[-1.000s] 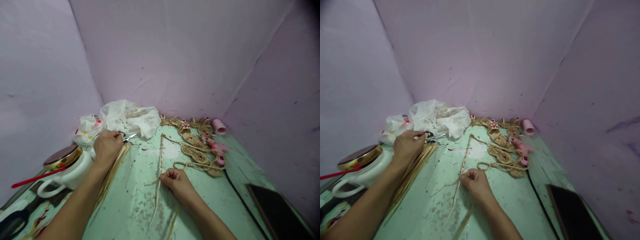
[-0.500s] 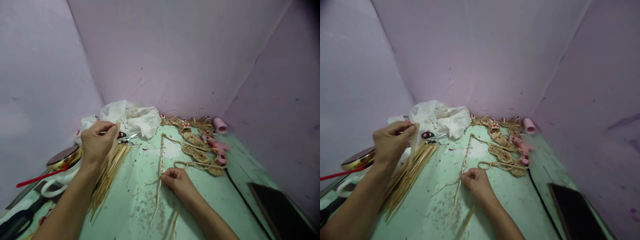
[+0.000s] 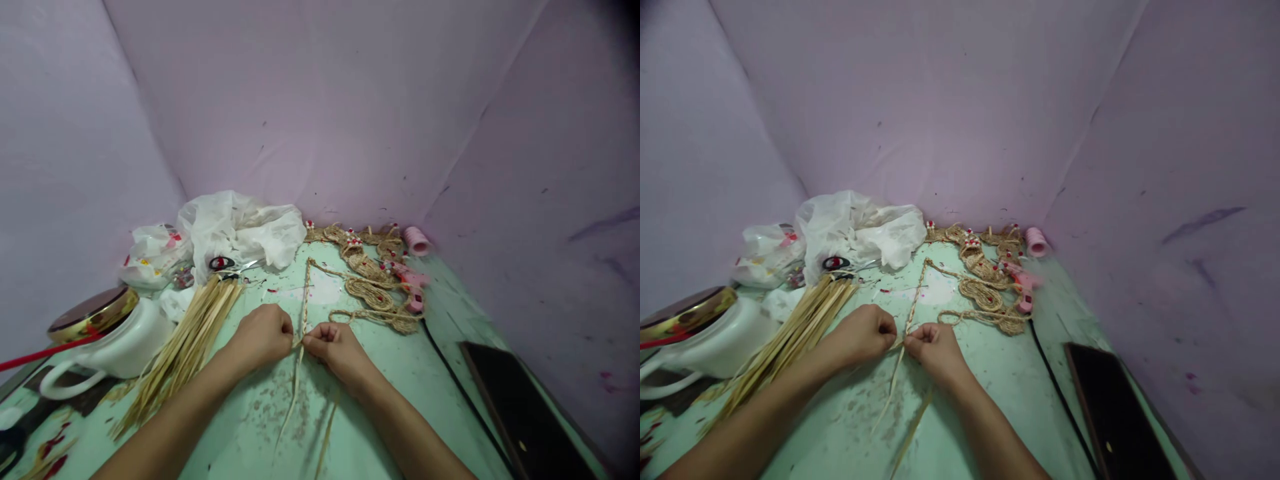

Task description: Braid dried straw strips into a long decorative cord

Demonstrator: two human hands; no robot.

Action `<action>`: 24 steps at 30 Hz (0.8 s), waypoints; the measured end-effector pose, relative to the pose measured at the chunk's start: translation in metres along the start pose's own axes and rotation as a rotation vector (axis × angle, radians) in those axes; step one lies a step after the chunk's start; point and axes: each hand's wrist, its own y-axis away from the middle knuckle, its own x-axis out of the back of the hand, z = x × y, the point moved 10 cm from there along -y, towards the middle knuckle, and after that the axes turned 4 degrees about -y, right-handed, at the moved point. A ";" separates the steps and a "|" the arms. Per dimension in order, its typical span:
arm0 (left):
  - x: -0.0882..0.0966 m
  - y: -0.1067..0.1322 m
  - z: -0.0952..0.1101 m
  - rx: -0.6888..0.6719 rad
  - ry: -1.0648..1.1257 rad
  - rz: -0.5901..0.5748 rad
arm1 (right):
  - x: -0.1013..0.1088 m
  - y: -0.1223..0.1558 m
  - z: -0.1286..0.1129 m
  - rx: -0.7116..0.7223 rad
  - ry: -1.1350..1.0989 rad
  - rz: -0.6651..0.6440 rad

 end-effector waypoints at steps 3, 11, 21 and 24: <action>-0.010 -0.001 -0.001 -0.014 0.253 -0.109 | 0.000 -0.002 0.001 0.016 0.005 -0.005; -0.032 0.004 -0.005 0.154 0.675 -0.350 | 0.001 -0.004 0.003 0.030 0.010 0.006; -0.042 0.003 -0.009 0.187 0.727 -0.417 | 0.000 -0.005 0.001 0.054 -0.007 0.003; -0.042 0.004 -0.005 0.147 0.710 -0.434 | 0.001 -0.006 0.002 0.047 0.006 0.013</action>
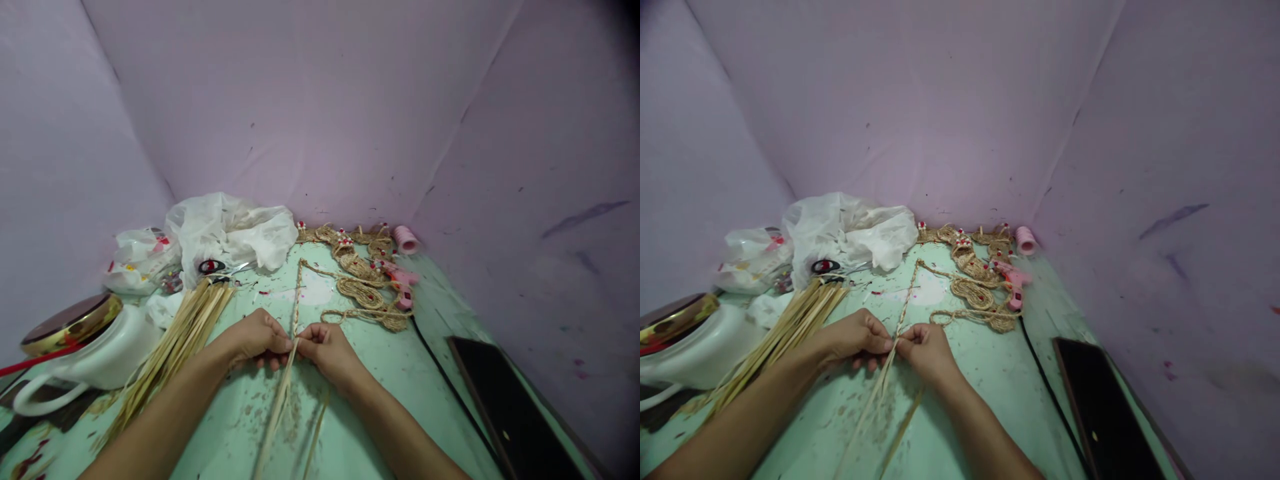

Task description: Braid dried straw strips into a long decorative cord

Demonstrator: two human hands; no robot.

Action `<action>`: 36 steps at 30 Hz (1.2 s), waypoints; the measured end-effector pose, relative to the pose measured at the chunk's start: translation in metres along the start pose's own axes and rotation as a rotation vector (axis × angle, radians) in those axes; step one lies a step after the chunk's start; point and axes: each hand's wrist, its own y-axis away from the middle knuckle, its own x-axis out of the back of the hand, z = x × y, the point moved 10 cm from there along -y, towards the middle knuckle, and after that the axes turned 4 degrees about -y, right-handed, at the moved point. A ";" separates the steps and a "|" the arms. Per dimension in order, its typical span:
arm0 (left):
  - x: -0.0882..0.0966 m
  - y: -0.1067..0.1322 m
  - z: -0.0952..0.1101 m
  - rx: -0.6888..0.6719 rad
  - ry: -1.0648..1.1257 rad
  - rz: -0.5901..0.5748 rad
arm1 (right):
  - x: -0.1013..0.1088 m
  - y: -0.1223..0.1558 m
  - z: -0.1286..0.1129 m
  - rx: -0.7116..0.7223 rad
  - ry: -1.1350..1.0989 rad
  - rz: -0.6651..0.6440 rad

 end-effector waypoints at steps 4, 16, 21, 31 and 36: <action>0.001 0.000 0.001 -0.008 -0.047 0.018 | 0.001 0.000 0.000 0.000 0.020 0.016; 0.015 0.008 0.003 -0.004 -0.069 0.053 | 0.001 0.001 0.000 -0.002 0.039 0.018; 0.014 0.012 0.003 0.015 -0.110 0.032 | 0.001 0.001 -0.003 0.013 0.052 0.012; 0.023 0.007 0.025 -0.205 -0.585 0.307 | 0.001 0.001 -0.002 0.006 0.017 0.016; 0.010 0.005 0.025 -0.239 -0.395 0.172 | 0.001 0.001 -0.003 0.015 0.008 0.014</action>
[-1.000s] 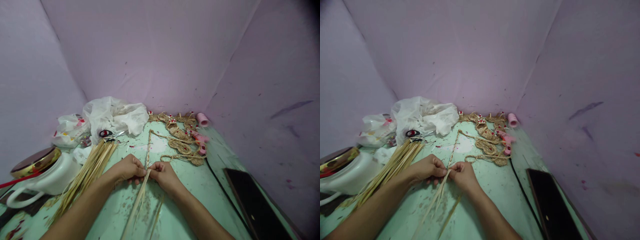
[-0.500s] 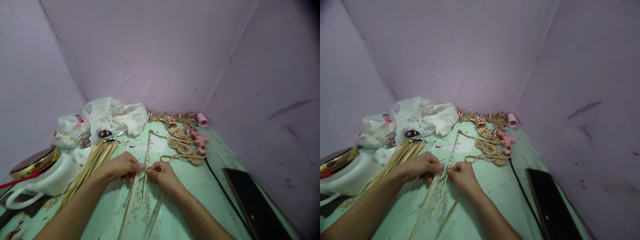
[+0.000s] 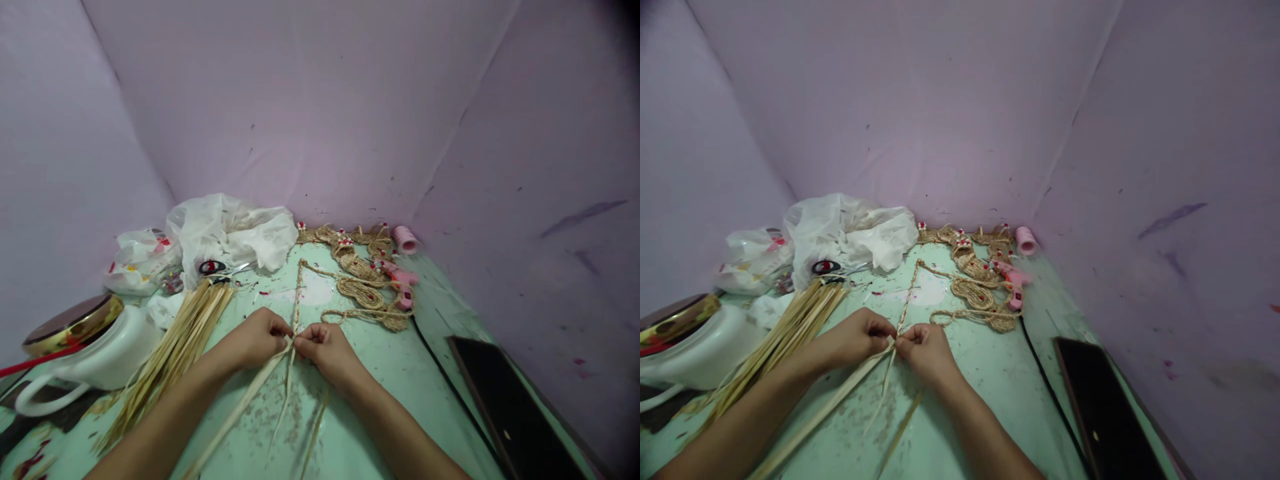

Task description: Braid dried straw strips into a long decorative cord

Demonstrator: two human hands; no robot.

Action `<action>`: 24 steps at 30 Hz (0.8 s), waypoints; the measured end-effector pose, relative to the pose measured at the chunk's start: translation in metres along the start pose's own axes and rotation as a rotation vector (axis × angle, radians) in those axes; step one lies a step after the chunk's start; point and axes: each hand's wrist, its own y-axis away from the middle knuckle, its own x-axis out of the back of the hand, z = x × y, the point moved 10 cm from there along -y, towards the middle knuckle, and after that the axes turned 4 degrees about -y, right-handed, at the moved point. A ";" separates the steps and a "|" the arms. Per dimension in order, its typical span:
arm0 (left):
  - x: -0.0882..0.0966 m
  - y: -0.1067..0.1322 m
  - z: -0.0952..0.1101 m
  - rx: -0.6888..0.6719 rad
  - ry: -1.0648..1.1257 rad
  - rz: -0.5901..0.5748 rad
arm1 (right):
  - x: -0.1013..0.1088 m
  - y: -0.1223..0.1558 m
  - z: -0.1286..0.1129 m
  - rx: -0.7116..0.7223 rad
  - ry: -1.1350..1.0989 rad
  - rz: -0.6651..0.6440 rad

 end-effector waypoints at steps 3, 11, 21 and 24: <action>-0.003 -0.001 -0.017 0.156 0.232 -0.021 | 0.000 0.000 0.000 -0.004 0.012 0.007; -0.013 -0.002 -0.026 0.214 0.411 -0.107 | 0.002 -0.001 0.003 -0.007 0.032 0.018; -0.009 0.000 -0.028 0.250 0.332 -0.047 | 0.003 -0.001 0.004 -0.019 0.032 0.033; -0.007 0.000 -0.022 0.224 0.322 -0.046 | 0.001 -0.001 0.002 -0.010 0.014 0.022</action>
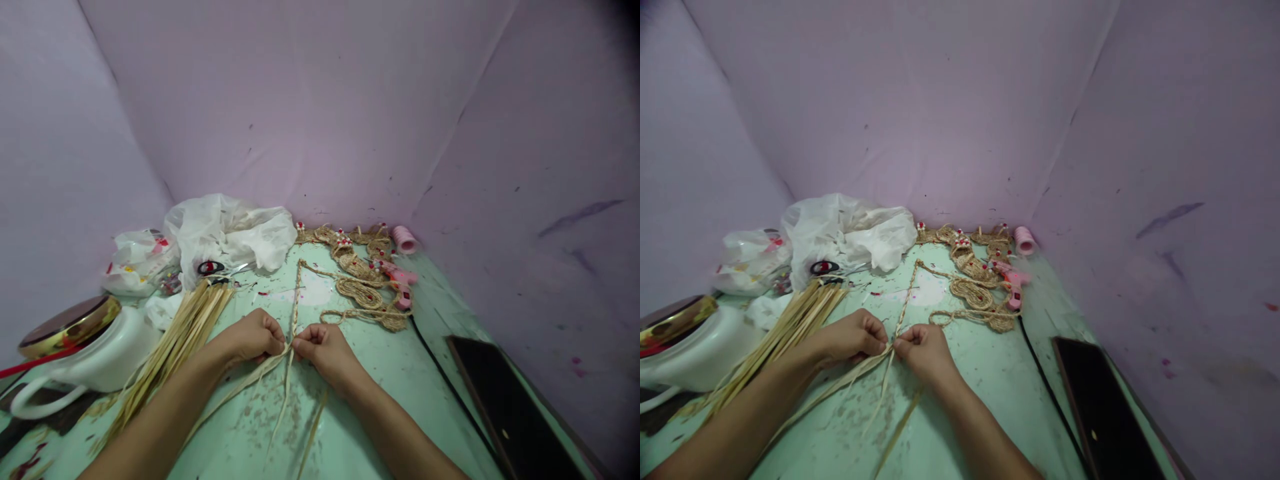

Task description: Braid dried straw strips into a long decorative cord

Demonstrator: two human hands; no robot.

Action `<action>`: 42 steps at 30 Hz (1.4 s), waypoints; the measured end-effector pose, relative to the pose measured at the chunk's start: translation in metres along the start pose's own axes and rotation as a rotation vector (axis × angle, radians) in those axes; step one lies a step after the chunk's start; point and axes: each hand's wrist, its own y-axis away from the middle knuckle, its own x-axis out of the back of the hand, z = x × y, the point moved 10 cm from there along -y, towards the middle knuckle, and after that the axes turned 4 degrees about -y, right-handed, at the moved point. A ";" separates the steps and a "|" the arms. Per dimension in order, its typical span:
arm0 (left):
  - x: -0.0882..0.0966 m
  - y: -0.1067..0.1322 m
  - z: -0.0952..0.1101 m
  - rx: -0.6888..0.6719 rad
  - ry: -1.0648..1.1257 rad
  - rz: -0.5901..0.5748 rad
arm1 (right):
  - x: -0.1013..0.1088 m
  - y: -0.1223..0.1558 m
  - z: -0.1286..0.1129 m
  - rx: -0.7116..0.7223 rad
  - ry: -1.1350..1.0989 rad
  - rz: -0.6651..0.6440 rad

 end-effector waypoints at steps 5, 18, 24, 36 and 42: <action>-0.004 -0.001 -0.004 0.034 -0.004 -0.051 | -0.001 0.000 -0.001 0.009 -0.024 -0.007; -0.018 0.000 -0.005 0.045 0.337 -0.208 | 0.002 -0.004 0.008 -0.008 0.031 0.007; -0.019 -0.005 -0.010 0.070 0.338 -0.112 | 0.002 -0.001 0.005 -0.008 0.043 0.026; -0.035 -0.002 -0.007 0.048 0.347 -0.209 | -0.005 0.005 0.001 -0.083 -0.197 -0.063; -0.026 -0.007 -0.015 0.074 0.283 -0.120 | -0.004 0.006 0.004 -0.131 -0.254 -0.122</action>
